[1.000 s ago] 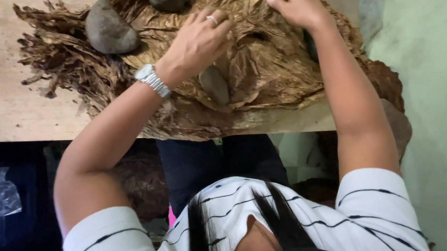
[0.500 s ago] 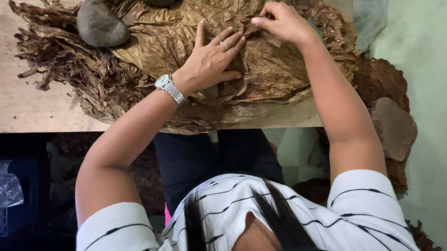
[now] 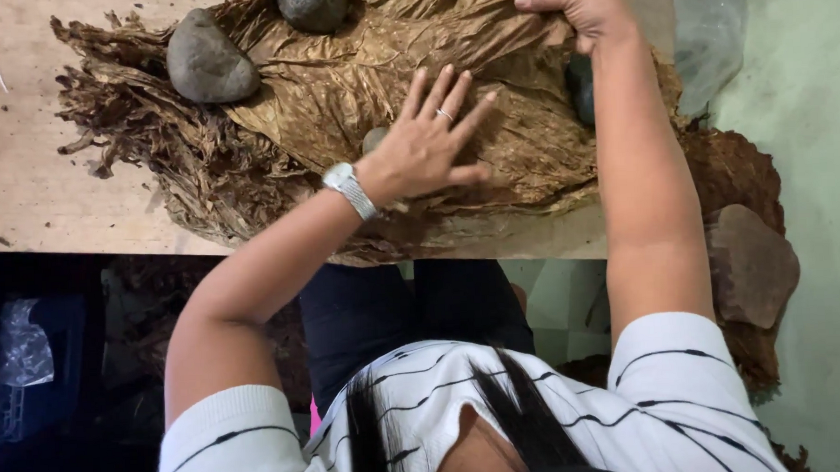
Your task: A person is manually flattening large dried leaves on a wooden table by spreading them out and placing smooth stones on top of them as weights.
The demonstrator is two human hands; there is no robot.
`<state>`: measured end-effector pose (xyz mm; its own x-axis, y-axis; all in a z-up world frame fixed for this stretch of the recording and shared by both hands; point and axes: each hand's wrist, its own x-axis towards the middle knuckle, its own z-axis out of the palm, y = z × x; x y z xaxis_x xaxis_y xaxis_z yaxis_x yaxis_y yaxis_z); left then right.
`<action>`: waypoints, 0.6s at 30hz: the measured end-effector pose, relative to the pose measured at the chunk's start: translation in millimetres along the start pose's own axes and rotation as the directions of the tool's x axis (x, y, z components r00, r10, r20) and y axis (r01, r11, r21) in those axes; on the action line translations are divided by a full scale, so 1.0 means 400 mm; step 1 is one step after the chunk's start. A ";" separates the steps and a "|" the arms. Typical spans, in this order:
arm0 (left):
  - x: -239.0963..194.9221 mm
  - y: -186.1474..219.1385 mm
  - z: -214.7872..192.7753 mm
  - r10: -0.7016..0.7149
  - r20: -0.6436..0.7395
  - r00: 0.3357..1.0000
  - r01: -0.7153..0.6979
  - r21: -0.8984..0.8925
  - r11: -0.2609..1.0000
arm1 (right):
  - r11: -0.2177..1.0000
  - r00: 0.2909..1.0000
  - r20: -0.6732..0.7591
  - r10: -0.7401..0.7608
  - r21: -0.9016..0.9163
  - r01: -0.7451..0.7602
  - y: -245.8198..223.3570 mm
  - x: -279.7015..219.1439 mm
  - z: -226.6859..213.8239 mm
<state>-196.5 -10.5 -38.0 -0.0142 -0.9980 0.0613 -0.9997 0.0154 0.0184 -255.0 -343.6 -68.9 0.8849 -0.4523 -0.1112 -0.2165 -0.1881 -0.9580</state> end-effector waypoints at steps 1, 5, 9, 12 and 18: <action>0.004 0.022 0.003 -0.043 0.018 0.999 0.042 0.033 0.999 | 0.991 0.989 0.082 -0.119 0.073 0.113 0.001 -0.001 -0.005; 0.033 0.084 0.029 -0.158 0.063 0.985 0.150 0.106 0.983 | 0.997 0.997 0.023 -0.076 0.017 0.075 0.006 0.004 -0.019; 0.033 0.104 0.044 -0.151 -0.033 0.988 0.153 0.065 0.986 | 0.950 0.999 -0.024 0.027 0.313 -0.018 0.091 0.079 -0.013; 0.030 0.100 0.045 -0.124 -0.054 0.991 0.126 0.050 0.991 | 0.981 0.974 -0.121 -0.193 -0.051 0.188 0.072 0.048 0.025; 0.032 0.063 -0.054 -0.055 0.068 0.996 0.062 -0.110 0.992 | 0.901 0.900 0.044 -0.433 -0.016 0.434 0.084 0.034 0.022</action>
<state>-221.3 -21.6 -15.1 0.0397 -0.9992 -0.0078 -0.9904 -0.0404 0.1320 -246.8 -348.4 -104.9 0.9085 -0.2877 0.3032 0.1824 -0.3796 -0.9070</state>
